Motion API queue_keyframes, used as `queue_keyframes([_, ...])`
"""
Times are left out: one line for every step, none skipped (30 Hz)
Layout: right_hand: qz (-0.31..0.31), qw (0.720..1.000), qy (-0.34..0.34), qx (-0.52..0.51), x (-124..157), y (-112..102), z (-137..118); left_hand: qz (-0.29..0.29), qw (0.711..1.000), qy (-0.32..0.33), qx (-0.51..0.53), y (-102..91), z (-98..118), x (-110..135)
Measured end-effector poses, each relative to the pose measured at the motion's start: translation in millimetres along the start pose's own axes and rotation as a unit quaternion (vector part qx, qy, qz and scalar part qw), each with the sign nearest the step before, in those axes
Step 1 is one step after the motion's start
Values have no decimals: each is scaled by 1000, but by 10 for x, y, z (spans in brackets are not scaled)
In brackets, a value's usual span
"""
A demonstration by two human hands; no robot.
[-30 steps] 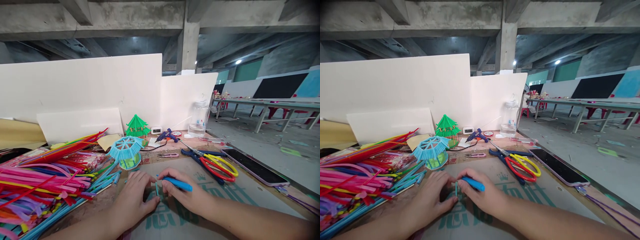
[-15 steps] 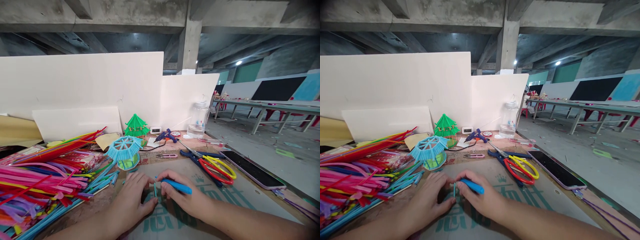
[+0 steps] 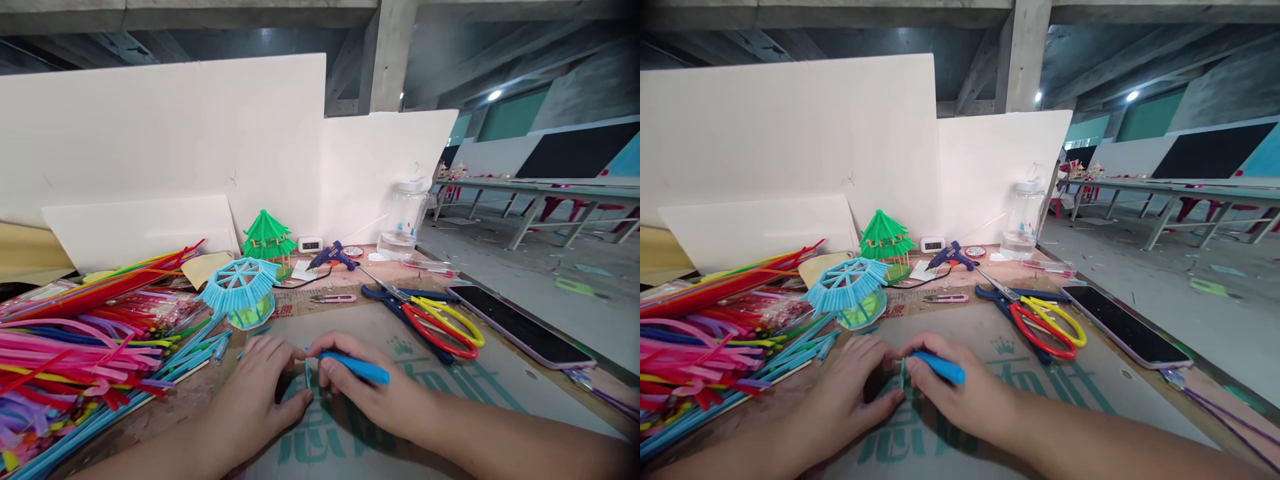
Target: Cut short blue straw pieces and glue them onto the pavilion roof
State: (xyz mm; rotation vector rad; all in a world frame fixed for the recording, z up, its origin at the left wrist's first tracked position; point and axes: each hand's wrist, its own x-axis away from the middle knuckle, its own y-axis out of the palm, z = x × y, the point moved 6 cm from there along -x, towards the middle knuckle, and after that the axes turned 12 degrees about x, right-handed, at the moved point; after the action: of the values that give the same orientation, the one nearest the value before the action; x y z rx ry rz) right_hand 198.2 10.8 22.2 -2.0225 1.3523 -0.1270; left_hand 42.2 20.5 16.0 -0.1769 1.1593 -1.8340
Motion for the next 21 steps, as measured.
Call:
queue_keyframes([-2,1000,-2,-4,1,0,-6,0,1000,2,-3,-3,3,0])
queue_keyframes([-2,1000,-5,-8,3,-3,-12,-1,1000,4,-6,-7,8,1])
queue_keyframes([-1,1000,-8,-11,4,-8,-17,-2,1000,5,-8,-11,11,2])
queue_keyframes([1,1000,-8,-15,5,-14,-19,-2,1000,6,-10,-17,16,4])
queue_keyframes([3,1000,-8,-20,6,-20,-19,-3,1000,8,-11,-20,20,6])
queue_keyframes([5,1000,-7,-24,6,-24,-16,-2,1000,11,-13,-26,26,7])
queue_keyframes([7,1000,-4,-27,5,-29,-12,0,1000,16,-13,-32,32,8])
queue_keyframes([9,1000,-1,-29,3,-32,-5,2,1000,19,-15,-37,34,9])
queue_keyframes([12,999,2,-30,-1,-34,0,6,1000,24,-17,-44,36,9])
queue_keyframes([16,999,5,-30,-6,-37,3,9,999,27,-19,-48,36,8])
queue_keyframes([19,999,8,-32,-14,-40,3,13,999,30,-22,-53,35,8])
queue_keyframes([22,999,12,-36,-22,-41,2,14,999,33,-24,-55,34,8])
queue_keyframes([24,999,19,-43,-30,-41,1,15,999,34,-25,-56,31,8])
queue_keyframes([24,998,28,-51,-37,-38,2,15,999,33,-25,-56,29,8])
queue_keyframes([25,997,39,-62,-41,-34,6,14,999,31,-24,-56,25,7])
queue_keyframes([26,996,52,-74,-42,-29,13,13,999,27,-22,-56,21,6])
queue_keyframes([28,994,62,-86,-40,-25,20,12,999,24,-21,-56,17,6])
queue_keyframes([29,992,71,-96,-35,-19,27,12,999,22,-21,-56,13,5])
queue_keyframes([29,991,77,-103,-29,-14,34,12,1000,20,-20,-57,10,4])
queue_keyframes([27,991,83,-105,-22,-8,40,13,1000,20,-20,-58,7,4])
queue_keyframes([24,991,88,-101,-16,-2,45,16,999,19,-20,-59,3,4])
